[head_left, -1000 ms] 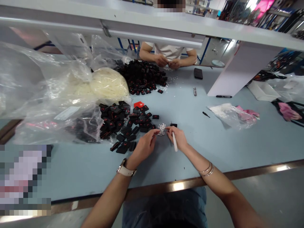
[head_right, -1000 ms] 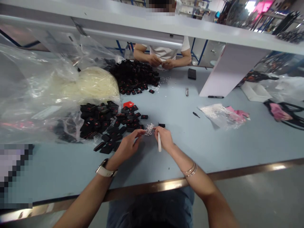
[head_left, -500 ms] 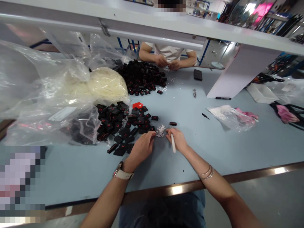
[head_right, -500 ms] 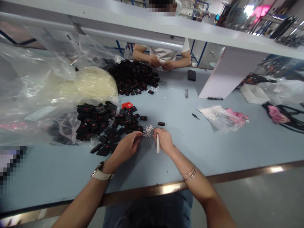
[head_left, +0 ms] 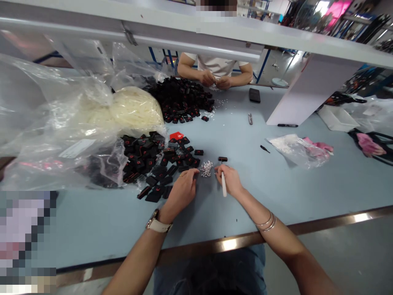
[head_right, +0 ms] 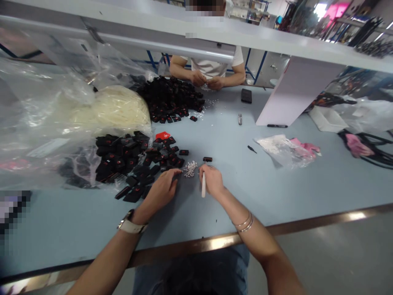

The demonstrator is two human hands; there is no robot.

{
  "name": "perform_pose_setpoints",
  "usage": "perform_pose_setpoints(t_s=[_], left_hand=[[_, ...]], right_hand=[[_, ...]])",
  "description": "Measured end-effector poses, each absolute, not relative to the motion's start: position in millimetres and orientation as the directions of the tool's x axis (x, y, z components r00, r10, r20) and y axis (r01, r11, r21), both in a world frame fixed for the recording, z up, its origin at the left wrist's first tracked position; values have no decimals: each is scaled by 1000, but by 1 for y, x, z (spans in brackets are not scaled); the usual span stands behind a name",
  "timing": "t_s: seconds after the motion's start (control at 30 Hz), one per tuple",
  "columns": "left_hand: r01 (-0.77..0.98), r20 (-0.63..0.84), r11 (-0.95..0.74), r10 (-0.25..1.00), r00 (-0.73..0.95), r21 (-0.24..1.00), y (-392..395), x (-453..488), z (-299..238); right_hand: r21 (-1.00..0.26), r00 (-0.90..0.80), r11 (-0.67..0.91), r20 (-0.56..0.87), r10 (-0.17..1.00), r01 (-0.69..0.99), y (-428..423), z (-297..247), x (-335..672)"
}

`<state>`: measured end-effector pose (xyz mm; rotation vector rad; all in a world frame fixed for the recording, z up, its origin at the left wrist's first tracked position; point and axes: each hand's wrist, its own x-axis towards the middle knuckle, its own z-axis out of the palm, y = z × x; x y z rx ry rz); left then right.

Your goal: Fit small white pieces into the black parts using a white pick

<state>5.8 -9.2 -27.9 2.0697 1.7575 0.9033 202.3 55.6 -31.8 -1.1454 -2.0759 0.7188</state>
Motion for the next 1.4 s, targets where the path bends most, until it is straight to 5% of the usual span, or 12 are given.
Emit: perform_pose_setpoints(t_s=[0.13, 0.33, 0.6, 0.83, 1.1, 1.4], left_hand=[[715, 281, -259, 956, 91, 649, -11, 9, -21], [722, 304, -184, 952, -39, 667, -10, 2, -11], [746, 248, -260, 960, 131, 613, -8, 9, -24], [705, 314, -275, 946, 79, 653, -9, 8, -20], [721, 300, -327, 938, 171, 611, -7, 9, -23], [782, 537, -190, 817, -210, 594, -8, -9, -13]], right_hand=[[-783, -407, 472, 307, 860, 406, 53, -27, 199], [-713, -387, 487, 317, 866, 505, 56, -23, 205], [-604, -584, 568, 200, 787, 559, 51, -18, 209], [-690, -545, 563, 284, 789, 455, 50, -18, 208], [-617, -613, 621, 267, 743, 484, 49, -22, 200], [-612, -426, 512, 296, 855, 602, 63, -20, 221]])
